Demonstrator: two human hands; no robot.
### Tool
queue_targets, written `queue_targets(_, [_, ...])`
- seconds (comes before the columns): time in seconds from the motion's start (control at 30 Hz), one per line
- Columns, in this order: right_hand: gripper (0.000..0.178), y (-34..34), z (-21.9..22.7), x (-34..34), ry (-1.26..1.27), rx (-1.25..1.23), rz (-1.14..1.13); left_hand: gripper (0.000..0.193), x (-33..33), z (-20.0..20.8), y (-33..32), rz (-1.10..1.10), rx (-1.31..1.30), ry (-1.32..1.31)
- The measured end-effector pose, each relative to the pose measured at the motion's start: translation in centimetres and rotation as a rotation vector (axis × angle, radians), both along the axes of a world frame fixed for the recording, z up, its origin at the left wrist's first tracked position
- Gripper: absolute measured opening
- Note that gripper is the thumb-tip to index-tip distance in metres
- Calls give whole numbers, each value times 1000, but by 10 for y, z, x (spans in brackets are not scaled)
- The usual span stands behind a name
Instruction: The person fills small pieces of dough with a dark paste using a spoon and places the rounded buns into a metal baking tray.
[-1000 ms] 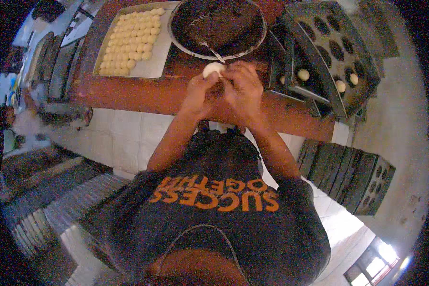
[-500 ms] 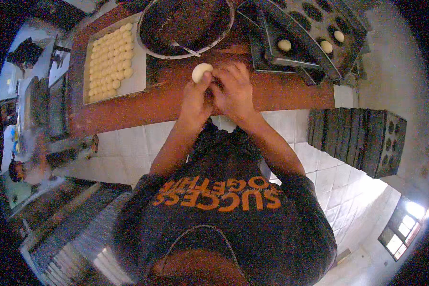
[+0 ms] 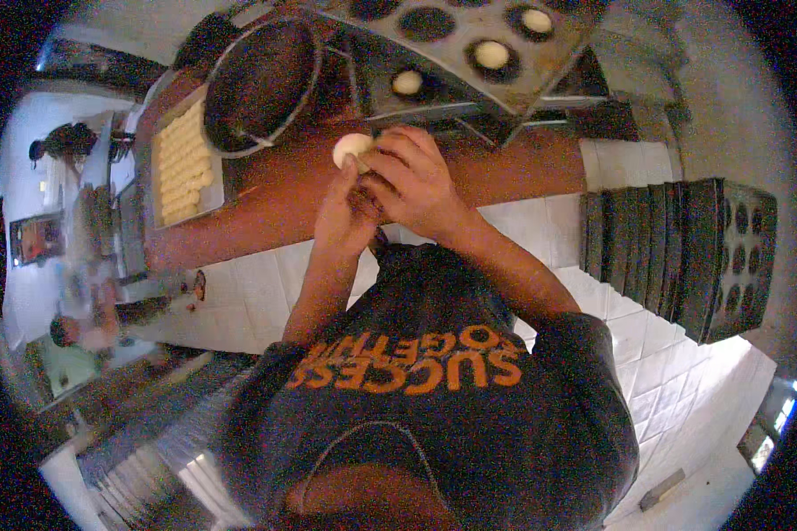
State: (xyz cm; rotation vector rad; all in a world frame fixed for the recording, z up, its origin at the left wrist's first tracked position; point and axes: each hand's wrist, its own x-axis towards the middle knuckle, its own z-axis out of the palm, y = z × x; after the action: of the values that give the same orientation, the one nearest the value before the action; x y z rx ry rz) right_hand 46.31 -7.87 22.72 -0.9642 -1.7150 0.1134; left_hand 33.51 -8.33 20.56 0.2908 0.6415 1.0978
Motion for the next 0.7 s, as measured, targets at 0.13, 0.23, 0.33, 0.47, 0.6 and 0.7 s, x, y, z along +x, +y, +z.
queue_targets(0.13, [23, -4, 1, 61, 27, 21, -2, 23, 64, 16, -5, -29, 80, 43])
queue_targets(0.23, [22, -22, 14, 102, 93, 6, 26, 30, 87, 25, 0, 5, 302, 313])
queue_targets(0.33, [20, -39, 51, 138, 165, -58, 11, 34, 102, 50, 8, 30, 673, 821])
queue_targets(0.47, [14, -49, 55, 161, 491, -274, -31, 34, 138, 69, 0, -143, 966, 883])
queue_targets(0.6, [16, -50, 52, 182, 883, -457, 154, 25, 157, 89, 12, 81, 1602, 926])
queue_targets(0.7, [20, -53, 53, 194, 1272, -623, 382, 27, 169, 88, 22, 182, 1781, 920])
